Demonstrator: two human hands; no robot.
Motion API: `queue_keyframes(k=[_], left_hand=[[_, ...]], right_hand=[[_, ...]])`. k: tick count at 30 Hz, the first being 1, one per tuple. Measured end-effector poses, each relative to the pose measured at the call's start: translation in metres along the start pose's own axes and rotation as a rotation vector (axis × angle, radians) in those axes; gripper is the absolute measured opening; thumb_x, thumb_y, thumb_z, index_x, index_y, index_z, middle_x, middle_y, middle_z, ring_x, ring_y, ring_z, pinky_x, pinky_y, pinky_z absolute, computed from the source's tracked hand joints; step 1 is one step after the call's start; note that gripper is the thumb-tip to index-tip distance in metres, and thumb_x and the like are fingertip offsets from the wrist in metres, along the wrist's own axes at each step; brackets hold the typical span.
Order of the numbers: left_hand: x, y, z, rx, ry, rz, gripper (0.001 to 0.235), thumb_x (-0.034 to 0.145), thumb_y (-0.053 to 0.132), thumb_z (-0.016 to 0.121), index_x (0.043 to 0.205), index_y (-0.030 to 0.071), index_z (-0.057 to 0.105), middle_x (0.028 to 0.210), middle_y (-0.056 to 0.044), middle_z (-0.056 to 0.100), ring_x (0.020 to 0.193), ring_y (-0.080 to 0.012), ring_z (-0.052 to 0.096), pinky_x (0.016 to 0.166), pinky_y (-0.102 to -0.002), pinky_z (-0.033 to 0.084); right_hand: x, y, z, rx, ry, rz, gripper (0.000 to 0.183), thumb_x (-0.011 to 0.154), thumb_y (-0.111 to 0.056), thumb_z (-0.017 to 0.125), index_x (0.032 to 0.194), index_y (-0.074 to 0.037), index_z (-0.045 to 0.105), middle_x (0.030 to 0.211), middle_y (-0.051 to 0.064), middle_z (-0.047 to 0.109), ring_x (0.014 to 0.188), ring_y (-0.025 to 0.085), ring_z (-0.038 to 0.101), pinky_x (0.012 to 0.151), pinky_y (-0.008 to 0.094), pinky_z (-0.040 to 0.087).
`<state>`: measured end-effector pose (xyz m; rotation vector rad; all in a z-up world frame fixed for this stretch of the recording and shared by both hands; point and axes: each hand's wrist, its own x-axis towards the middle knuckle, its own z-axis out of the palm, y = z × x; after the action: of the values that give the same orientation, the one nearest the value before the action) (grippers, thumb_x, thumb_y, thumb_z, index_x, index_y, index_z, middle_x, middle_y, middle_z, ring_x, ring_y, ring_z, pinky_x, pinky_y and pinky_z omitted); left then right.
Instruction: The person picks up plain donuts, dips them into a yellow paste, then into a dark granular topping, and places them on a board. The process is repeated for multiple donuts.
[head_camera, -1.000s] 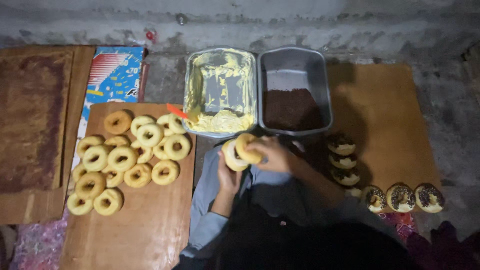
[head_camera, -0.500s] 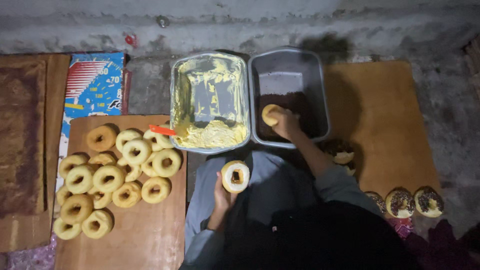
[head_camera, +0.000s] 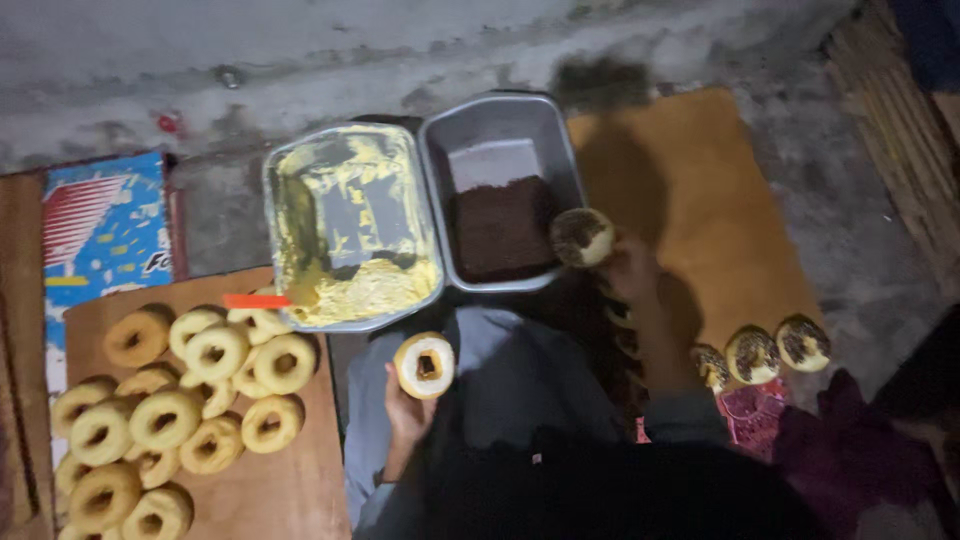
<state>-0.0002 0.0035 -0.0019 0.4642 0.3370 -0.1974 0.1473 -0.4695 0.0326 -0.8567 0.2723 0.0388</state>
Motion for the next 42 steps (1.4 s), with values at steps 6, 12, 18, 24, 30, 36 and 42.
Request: queue_keyframes(k=[6,12,18,24,30,36,42], left_hand=[[-0.001,0.004,-0.002,-0.029,0.075,-0.011,0.064,0.111,0.053,0.034,0.143,0.0,0.052,0.14,-0.014,0.06,0.129,-0.0309,0.058,0.113,-0.049,0.043],[-0.007,0.011,0.021,0.027,0.098,-0.032,0.066,0.106,0.055,0.033,0.141,0.001,0.052,0.137,-0.016,0.061,0.126,-0.0339,0.059,0.106,-0.054,0.046],[-0.014,0.017,0.045,0.002,0.081,-0.014,0.068,0.109,0.054,0.034,0.147,0.0,0.05,0.145,-0.018,0.057,0.134,-0.0345,0.055,0.115,-0.054,0.042],[-0.018,0.019,0.06,0.069,0.056,-0.178,0.071,0.104,0.058,0.032,0.144,0.003,0.049,0.14,-0.017,0.06,0.128,-0.0386,0.059,0.105,-0.067,0.046],[0.007,-0.035,0.067,0.23,-0.207,-0.354,0.061,0.108,0.054,0.04,0.141,0.004,0.055,0.139,-0.021,0.06,0.126,-0.0384,0.059,0.106,-0.062,0.047],[0.002,0.003,0.062,0.063,-0.048,-0.341,0.043,0.102,0.053,0.047,0.125,0.019,0.058,0.134,-0.02,0.055,0.124,-0.0458,0.058,0.1,-0.068,0.049],[-0.024,0.041,0.048,-0.13,-0.21,-0.237,0.045,0.101,0.055,0.05,0.129,0.022,0.059,0.147,-0.024,0.053,0.132,-0.0433,0.053,0.108,-0.063,0.043]], right_hand=[[-0.037,-0.047,-0.041,-0.11,0.02,-0.417,0.03,0.103,-0.006,0.059,0.131,0.002,0.056,0.132,0.018,0.063,0.122,0.031,0.064,0.103,0.049,0.057],[0.012,-0.028,-0.03,-0.402,0.671,0.076,0.035,0.098,-0.014,0.059,0.131,-0.01,0.047,0.123,0.015,0.057,0.109,0.031,0.063,0.093,0.048,0.061],[0.022,-0.019,-0.021,-0.867,0.595,0.028,0.039,0.094,-0.01,0.056,0.132,-0.005,0.054,0.118,0.016,0.065,0.101,0.03,0.068,0.085,0.046,0.062],[-0.043,-0.02,0.04,-0.893,0.339,-0.154,0.043,0.097,-0.02,0.054,0.138,-0.007,0.052,0.121,0.013,0.068,0.099,0.025,0.068,0.08,0.04,0.061],[-0.083,0.065,0.129,-0.31,-0.761,0.569,0.055,0.093,-0.025,0.06,0.145,-0.011,0.048,0.129,0.01,0.068,0.108,0.021,0.069,0.087,0.036,0.062],[-0.008,0.08,0.126,-0.331,-0.234,0.294,0.037,0.089,-0.018,0.065,0.125,-0.007,0.064,0.111,0.007,0.072,0.097,0.019,0.07,0.084,0.035,0.059],[0.108,0.103,0.122,-1.158,0.106,-0.588,0.039,0.076,-0.009,0.083,0.11,-0.005,0.066,0.107,0.011,0.069,0.099,0.024,0.066,0.088,0.04,0.054]])
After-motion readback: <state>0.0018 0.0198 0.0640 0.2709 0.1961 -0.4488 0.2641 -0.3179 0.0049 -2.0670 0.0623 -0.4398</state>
